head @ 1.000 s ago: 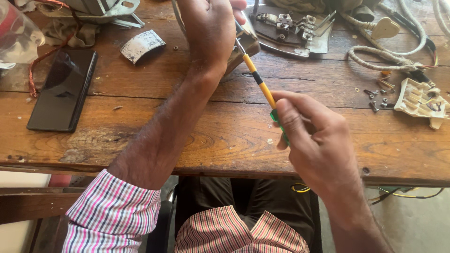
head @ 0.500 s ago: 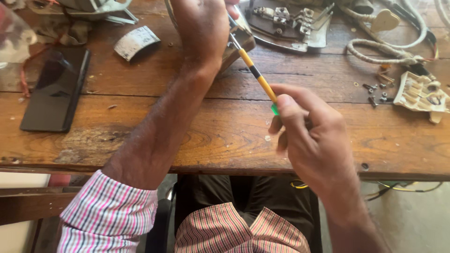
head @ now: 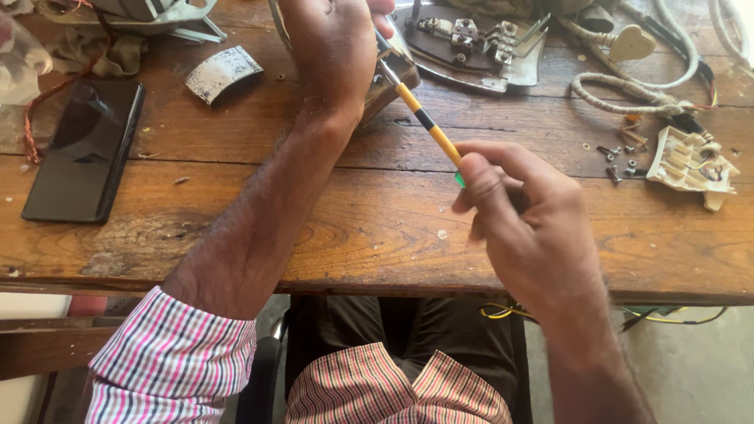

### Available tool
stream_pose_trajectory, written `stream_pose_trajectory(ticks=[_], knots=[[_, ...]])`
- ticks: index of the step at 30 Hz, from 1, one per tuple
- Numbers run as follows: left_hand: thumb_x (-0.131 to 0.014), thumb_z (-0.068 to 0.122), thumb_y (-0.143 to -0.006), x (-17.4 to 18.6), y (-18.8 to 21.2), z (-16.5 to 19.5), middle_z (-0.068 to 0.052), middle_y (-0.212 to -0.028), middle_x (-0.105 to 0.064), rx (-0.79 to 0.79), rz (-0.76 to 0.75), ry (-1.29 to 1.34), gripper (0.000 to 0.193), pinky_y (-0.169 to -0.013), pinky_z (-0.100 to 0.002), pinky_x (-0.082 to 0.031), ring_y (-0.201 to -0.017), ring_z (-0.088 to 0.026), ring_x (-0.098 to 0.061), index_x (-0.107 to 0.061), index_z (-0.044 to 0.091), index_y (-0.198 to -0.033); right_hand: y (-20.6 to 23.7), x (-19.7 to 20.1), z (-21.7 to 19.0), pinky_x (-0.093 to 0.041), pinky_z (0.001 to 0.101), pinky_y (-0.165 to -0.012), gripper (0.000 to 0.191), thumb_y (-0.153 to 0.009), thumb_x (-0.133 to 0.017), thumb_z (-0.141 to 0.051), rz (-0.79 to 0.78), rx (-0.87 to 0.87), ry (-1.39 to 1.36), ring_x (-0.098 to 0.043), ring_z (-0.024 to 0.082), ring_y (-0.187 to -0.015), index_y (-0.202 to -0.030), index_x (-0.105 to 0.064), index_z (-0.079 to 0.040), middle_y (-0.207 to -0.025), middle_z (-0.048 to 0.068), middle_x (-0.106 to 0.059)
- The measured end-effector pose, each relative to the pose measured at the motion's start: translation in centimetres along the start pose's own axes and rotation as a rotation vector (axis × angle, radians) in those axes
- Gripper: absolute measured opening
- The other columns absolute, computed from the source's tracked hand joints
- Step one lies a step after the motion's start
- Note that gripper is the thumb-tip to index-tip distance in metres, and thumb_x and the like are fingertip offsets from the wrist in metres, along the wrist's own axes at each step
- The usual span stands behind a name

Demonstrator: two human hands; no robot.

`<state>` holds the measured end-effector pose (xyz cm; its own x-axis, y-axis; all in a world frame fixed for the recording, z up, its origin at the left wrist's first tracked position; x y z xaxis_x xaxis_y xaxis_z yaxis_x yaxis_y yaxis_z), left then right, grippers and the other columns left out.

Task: The person handles a disassembled electric iron, connecting wires to the base and manipulating internal components. They use a screwdriver to adjust parts inside the iron's plastic housing and repeatedly probe the baseplate with the tool. The task involves assembling and inspecting the iron's internal wiring and mechanical parts.

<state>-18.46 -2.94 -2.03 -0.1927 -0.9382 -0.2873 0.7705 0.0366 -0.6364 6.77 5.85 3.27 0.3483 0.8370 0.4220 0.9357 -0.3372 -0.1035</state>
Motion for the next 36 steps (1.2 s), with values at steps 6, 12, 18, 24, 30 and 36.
stream_pose_trajectory(ticks=[6,12,18,24,30,36], knots=[[-0.045,-0.005,-0.097,0.1,0.0,0.1,-0.011,-0.069,-0.074,0.048,0.018,-0.008,0.024,-0.052,-0.028,-0.062,-0.052,-0.014,-0.072,-0.064,-0.003,-0.083,0.2,0.0,0.1,-0.046,0.0206,-0.038,0.040,-0.106,-0.053,-0.036,-0.004,-0.053,-0.083,-0.058,0.008,-0.052,-0.130,-0.069,-0.008,-0.075,0.002,-0.069],[-0.045,-0.001,-0.099,0.2,0.1,0.1,-0.012,-0.071,-0.075,0.038,0.005,-0.035,0.022,-0.055,-0.029,-0.063,-0.054,-0.014,-0.074,-0.063,0.000,-0.088,0.4,-0.1,0.5,-0.049,0.0243,-0.037,0.047,-0.104,-0.062,-0.034,-0.008,-0.124,-0.008,-0.060,0.009,-0.055,-0.146,-0.059,-0.014,-0.078,0.003,-0.071],[-0.047,0.002,-0.105,0.0,0.6,0.7,-0.014,-0.074,-0.077,0.074,-0.011,-0.031,0.019,-0.055,-0.029,-0.064,-0.056,-0.015,-0.073,-0.062,-0.001,-0.093,0.8,-0.5,0.4,-0.059,0.0217,-0.054,0.047,-0.098,-0.065,-0.032,0.005,0.145,0.147,-0.063,0.008,-0.072,-0.133,-0.060,-0.001,-0.086,0.007,-0.063],[-0.053,0.010,-0.107,0.0,0.7,2.5,-0.020,-0.083,-0.072,0.273,-0.010,0.051,0.024,-0.051,-0.030,-0.061,-0.057,-0.018,-0.072,-0.042,-0.006,-0.122,2.7,-0.6,0.9,-0.055,0.0245,-0.061,0.042,-0.092,-0.072,-0.022,0.126,0.091,0.223,-0.066,0.008,-0.076,-0.132,-0.067,-0.008,-0.088,0.001,-0.071],[-0.053,0.011,-0.111,1.4,1.3,4.5,-0.022,-0.127,-0.059,0.214,-0.117,0.070,0.051,-0.052,-0.031,-0.063,-0.070,-0.019,-0.074,-0.024,-0.004,-0.149,4.9,4.3,4.1,-0.048,0.0246,-0.054,0.047,-0.090,-0.079,-0.016,0.049,-0.135,0.202,-0.060,0.008,-0.068,-0.136,-0.075,-0.011,-0.080,0.003,-0.068],[-0.057,0.009,-0.108,2.4,1.5,7.7,-0.025,-0.123,-0.059,0.336,-0.270,0.108,0.060,-0.050,-0.033,-0.056,-0.069,-0.020,-0.070,-0.022,0.000,-0.156,3.4,9.9,6.4,-0.047,0.0285,-0.051,0.048,-0.097,-0.076,-0.017,0.206,-0.355,0.221,-0.061,0.015,-0.066,-0.144,-0.070,-0.010,-0.084,0.010,-0.071]])
Point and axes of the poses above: each hand's wrist, its own y-axis away from the middle knuckle, its own x-axis out of the back of the hand, z = x × y, the point moved 1 cm from there along -y, towards the middle knuckle
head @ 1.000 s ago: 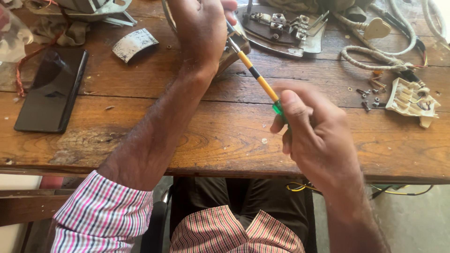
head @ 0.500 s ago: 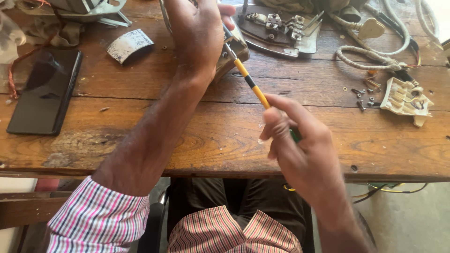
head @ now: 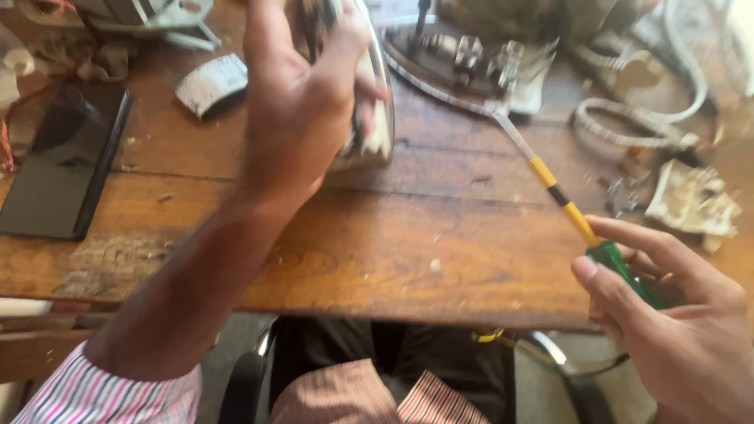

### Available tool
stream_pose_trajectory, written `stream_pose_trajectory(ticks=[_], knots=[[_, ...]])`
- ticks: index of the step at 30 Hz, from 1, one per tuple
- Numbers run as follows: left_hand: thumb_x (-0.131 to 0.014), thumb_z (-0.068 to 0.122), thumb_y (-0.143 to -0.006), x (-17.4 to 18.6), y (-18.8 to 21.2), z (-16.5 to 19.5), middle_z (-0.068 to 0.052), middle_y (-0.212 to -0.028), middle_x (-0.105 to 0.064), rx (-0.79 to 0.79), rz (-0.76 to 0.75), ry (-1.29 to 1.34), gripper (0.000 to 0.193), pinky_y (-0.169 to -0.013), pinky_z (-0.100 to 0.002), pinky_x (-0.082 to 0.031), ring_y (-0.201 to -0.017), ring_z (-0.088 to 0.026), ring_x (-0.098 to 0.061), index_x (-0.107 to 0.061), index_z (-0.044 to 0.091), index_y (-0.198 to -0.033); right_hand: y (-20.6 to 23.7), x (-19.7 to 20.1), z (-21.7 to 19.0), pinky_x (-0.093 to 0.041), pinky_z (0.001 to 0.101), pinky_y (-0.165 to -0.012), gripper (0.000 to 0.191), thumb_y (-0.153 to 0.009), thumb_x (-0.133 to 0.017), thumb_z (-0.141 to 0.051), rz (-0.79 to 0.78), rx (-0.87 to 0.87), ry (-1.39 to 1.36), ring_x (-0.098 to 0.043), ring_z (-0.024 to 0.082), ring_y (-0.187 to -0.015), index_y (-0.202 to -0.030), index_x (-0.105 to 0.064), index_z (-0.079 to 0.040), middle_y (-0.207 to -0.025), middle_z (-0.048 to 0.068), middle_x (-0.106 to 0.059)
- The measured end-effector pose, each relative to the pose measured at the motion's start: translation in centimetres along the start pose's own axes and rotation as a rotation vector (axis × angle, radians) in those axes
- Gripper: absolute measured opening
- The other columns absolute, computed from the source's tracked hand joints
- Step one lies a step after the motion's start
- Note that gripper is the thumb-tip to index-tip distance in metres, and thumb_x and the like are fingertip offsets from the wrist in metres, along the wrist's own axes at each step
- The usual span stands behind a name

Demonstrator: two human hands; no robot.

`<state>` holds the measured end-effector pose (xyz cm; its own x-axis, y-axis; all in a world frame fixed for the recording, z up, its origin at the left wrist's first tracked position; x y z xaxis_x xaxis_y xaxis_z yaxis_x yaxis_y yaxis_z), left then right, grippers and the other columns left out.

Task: The person handles a disassembled electric iron, connecting wires to the base and manipulating internal components. They use a screwdriver to adjust parts inside the iron's plastic housing and repeatedly probe the baseplate with the tool. The task involves assembling and inspecting the iron's internal wiring and mechanical parts.

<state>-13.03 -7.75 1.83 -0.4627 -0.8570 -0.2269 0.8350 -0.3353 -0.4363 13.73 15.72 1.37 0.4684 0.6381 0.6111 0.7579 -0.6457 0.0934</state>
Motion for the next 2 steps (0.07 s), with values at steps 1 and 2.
stream_pose_trajectory(ticks=[1,2], knots=[[-0.059,0.009,-0.107,0.1,-0.1,1.0,-0.026,-0.122,-0.059,0.040,-0.043,0.018,0.064,-0.047,-0.032,-0.055,-0.070,-0.020,-0.068,-0.021,0.002,-0.158,-1.0,0.4,-0.3,-0.050,0.0286,-0.056,0.050,-0.095,-0.076,-0.021,-0.005,0.035,0.018,-0.065,0.016,-0.072,-0.144,-0.069,-0.012,-0.092,0.011,-0.072],[-0.060,0.009,-0.106,0.2,-0.2,2.2,-0.028,-0.121,-0.058,0.075,-0.091,0.033,0.067,-0.043,-0.031,-0.054,-0.070,-0.020,-0.067,-0.020,0.004,-0.161,-2.2,0.6,-0.7,-0.053,0.0287,-0.061,0.052,-0.094,-0.077,-0.024,-0.005,0.073,0.031,-0.069,0.017,-0.078,-0.144,-0.069,-0.013,-0.099,0.012,-0.074]])
Point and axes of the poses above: each hand's wrist, its own y-axis away from the middle knuckle, its own x-axis out of the back of the hand, z = x × y, the point moved 1 cm from there along -y, towards the middle knuckle
